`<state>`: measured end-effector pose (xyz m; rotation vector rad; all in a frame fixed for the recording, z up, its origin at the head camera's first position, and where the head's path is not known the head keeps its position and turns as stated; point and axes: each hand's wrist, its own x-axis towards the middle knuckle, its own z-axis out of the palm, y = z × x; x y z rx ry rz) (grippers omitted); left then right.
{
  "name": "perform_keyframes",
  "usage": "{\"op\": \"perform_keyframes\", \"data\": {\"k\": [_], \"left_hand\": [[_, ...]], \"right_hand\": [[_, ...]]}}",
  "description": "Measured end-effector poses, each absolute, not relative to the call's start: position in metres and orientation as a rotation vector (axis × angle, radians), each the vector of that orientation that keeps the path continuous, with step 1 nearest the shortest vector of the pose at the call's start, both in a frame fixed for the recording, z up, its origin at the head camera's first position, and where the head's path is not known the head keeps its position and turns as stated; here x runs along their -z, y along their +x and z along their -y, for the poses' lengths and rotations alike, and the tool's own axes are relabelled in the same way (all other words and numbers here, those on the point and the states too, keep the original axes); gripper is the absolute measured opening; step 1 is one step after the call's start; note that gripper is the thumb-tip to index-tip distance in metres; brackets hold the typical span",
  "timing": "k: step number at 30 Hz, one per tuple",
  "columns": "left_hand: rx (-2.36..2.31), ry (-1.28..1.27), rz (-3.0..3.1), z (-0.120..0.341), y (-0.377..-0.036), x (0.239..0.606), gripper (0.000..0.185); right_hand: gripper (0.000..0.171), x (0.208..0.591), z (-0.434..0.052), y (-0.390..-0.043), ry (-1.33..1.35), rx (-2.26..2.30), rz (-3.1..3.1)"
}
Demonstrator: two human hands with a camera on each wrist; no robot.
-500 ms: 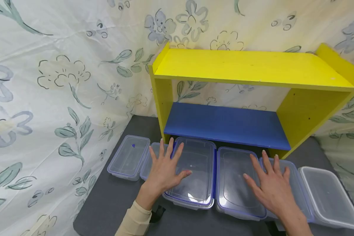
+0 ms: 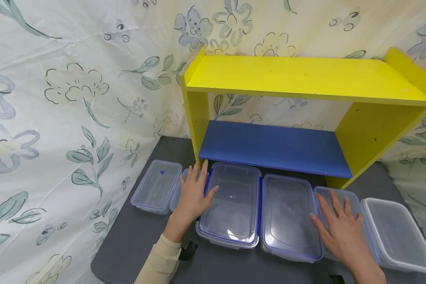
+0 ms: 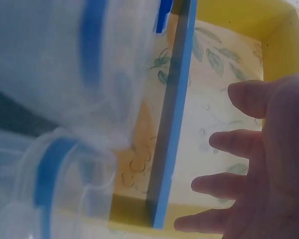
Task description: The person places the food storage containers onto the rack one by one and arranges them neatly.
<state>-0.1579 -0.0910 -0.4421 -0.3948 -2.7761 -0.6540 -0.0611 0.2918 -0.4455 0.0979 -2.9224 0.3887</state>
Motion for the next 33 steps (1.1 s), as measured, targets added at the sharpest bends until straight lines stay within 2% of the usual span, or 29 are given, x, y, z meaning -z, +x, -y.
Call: {"op": "perform_keyframes", "data": {"k": [11, 21, 28, 33], "left_hand": [[0.976, -0.255, 2.657, 0.099, -0.176, 0.453, 0.085], [1.134, -0.115, 2.708, 0.097, -0.191, 0.455, 0.097], [1.238, -0.252, 2.797, 0.103, -0.195, 0.448, 0.1], [1.192, -0.356, 2.857, 0.115, -0.21, 0.444, 0.098]], "right_hand": [[0.064, 0.462, -0.323, -0.047, -0.132, -0.348, 2.934], [0.07, 0.47, -0.36, -0.034, -0.406, -0.288, 2.935], [0.076, 0.477, -0.378, -0.026, -0.726, -0.235, 3.014], [0.073, 0.486, -0.393, -0.02, -0.918, -0.226, 3.033]]}}
